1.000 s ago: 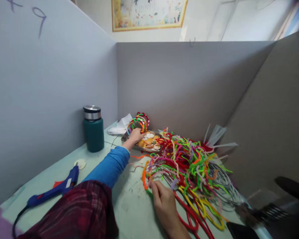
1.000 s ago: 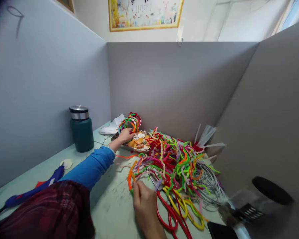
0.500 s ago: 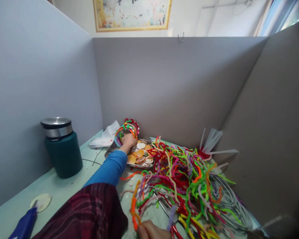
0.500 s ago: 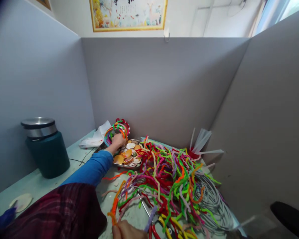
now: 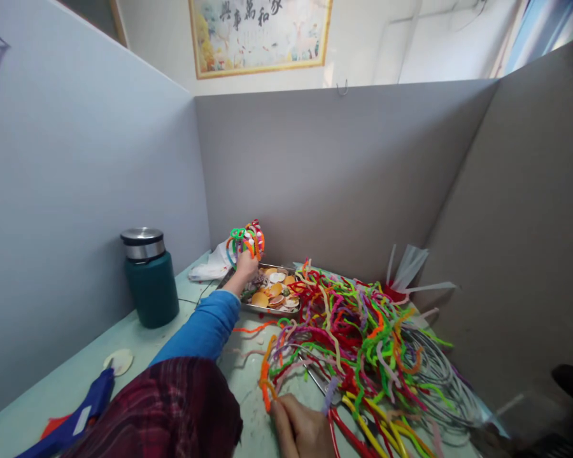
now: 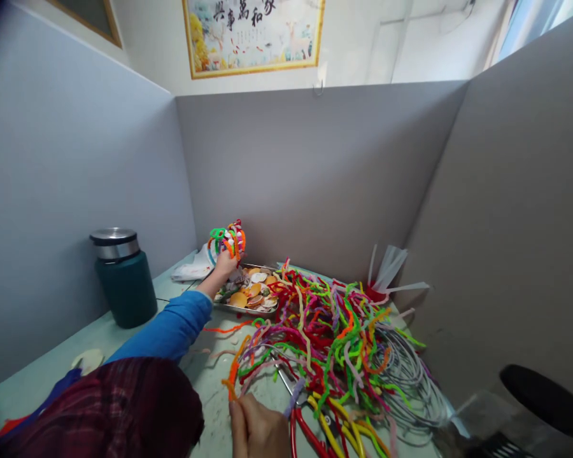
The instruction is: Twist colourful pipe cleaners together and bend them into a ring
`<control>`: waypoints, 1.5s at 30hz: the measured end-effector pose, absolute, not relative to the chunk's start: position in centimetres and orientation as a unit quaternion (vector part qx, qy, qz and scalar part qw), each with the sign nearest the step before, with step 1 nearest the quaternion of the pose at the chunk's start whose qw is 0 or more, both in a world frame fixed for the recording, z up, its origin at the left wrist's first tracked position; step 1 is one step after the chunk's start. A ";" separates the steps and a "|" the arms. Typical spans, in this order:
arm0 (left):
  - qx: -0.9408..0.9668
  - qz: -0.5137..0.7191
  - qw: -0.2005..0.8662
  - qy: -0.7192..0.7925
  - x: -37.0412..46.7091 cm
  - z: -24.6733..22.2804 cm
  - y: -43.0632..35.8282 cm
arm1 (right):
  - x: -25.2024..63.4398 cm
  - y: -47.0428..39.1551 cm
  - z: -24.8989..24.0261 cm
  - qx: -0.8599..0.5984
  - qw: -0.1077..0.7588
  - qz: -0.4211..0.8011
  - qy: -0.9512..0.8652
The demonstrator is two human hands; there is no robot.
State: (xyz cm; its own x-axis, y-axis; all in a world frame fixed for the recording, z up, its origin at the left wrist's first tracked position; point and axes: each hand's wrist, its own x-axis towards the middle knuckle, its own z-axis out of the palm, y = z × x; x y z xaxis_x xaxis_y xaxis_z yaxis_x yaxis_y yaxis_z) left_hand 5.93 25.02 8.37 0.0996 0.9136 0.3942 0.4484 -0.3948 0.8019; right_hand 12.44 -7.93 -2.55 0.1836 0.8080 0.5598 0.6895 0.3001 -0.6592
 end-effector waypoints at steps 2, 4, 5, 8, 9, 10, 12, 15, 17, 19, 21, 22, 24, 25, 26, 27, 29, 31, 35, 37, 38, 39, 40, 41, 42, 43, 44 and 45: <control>0.685 0.502 0.299 0.434 5.2 9.2 24.0 | 12.5 -8.1 -2.2 -0.579 0.497 0.070 -0.643; 0.662 0.546 0.363 0.364 4.4 9.9 22.7 | 12.7 -8.3 -1.9 -0.576 0.496 0.072 -0.646; 0.649 0.561 0.394 0.330 4.0 10.2 21.9 | 12.8 -8.4 -1.7 -0.575 0.494 0.071 -0.648; 0.624 0.568 0.461 0.274 2.5 11.0 18.8 | 12.8 -8.7 -1.2 -0.576 0.490 0.079 -0.649; 0.619 0.560 0.483 0.262 2.0 11.2 17.6 | 12.8 -8.8 -1.1 -0.577 0.489 0.084 -0.648; 0.613 0.549 0.508 0.253 1.5 11.4 16.3 | 12.8 -9.0 -0.9 -0.579 0.489 0.090 -0.646; 0.603 0.531 0.547 0.235 0.4 11.8 13.6 | 12.7 -9.2 -0.7 -0.579 0.493 0.103 -0.641; 0.607 0.483 0.586 0.234 -1.2 11.9 9.5 | 12.6 -9.5 -0.4 -0.566 0.513 0.130 -0.633; 0.614 0.464 0.590 0.245 -2.2 11.5 6.8 | 12.6 -9.6 -0.1 -0.550 0.543 0.160 -0.614; 0.624 0.441 0.587 0.269 -2.9 10.7 4.0 | 12.6 -9.6 0.6 -0.537 0.581 0.203 -0.577; 0.633 0.431 0.574 0.288 -3.2 9.5 1.5 | 12.4 -9.7 1.5 -0.518 0.612 0.243 -0.546; 0.639 0.418 0.572 0.299 -3.2 8.8 0.3 | 12.2 -9.7 2.1 -0.508 0.624 0.248 -0.539; 0.636 0.420 0.563 0.318 -2.8 7.3 -1.9 | 11.5 -9.9 3.2 -0.500 0.649 0.234 -0.523; 0.627 0.435 0.558 0.325 -2.5 6.6 -2.8 | 11.0 -10.0 3.7 -0.508 0.650 0.227 -0.518; 0.622 0.446 0.554 0.327 -2.2 5.9 -3.7 | 10.6 -10.2 4.0 -0.519 0.642 0.220 -0.520; 0.620 0.456 0.552 0.322 -1.9 5.3 -4.4 | 10.1 -10.3 4.2 -0.529 0.635 0.202 -0.525; 0.621 0.465 0.549 0.312 -1.5 4.2 -5.6 | 9.4 -10.7 4.3 -0.554 0.612 0.152 -0.544; 0.616 0.469 0.549 0.315 -1.4 3.5 -6.4 | 9.1 -11.0 4.0 -0.570 0.593 0.115 -0.557; 0.596 0.479 0.571 0.299 -2.2 3.0 -7.4 | 9.5 -11.4 3.3 -0.574 0.565 0.082 -0.587; 0.578 0.478 0.596 0.288 -2.7 3.1 -7.7 | 9.8 -11.5 3.1 -0.577 0.554 0.071 -0.595; 0.568 0.474 0.611 0.282 -2.9 3.2 -7.8 | 9.8 -11.6 3.1 -0.578 0.548 0.066 -0.600; 0.557 0.471 0.625 0.276 -3.0 3.2 -7.9 | 9.8 -11.6 3.0 -0.579 0.542 0.059 -0.606; 0.546 0.469 0.638 0.272 -3.0 3.3 -8.0 | 9.7 -11.7 3.0 -0.579 0.536 0.052 -0.612; 0.535 0.469 0.648 0.271 -2.9 3.4 -8.0 | 9.6 -11.8 2.9 -0.578 0.530 0.048 -0.618; 0.523 0.472 0.654 0.273 -2.9 3.5 -8.1 | 9.5 -11.9 2.9 -0.576 0.525 0.047 -0.625; 0.511 0.478 0.656 0.281 -2.7 3.6 -8.1 | 9.4 -11.9 2.8 -0.573 0.520 0.047 -0.632; 0.500 0.486 0.655 0.291 -2.6 3.6 -8.2 | 9.2 -12.0 2.8 -0.569 0.515 0.048 -0.639; 0.492 0.492 0.653 0.299 -2.5 3.7 -8.1 | 9.1 -12.0 2.7 -0.563 0.512 0.049 -0.647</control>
State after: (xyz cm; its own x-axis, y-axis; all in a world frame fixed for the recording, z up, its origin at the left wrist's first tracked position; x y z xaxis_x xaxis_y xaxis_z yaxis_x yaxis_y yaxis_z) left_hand -2.55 -8.14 3.68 0.3370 0.9370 0.0922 -0.3481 0.0330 0.9369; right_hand 9.12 -12.05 2.71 0.1588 0.7784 0.6074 0.6782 0.3611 -0.6401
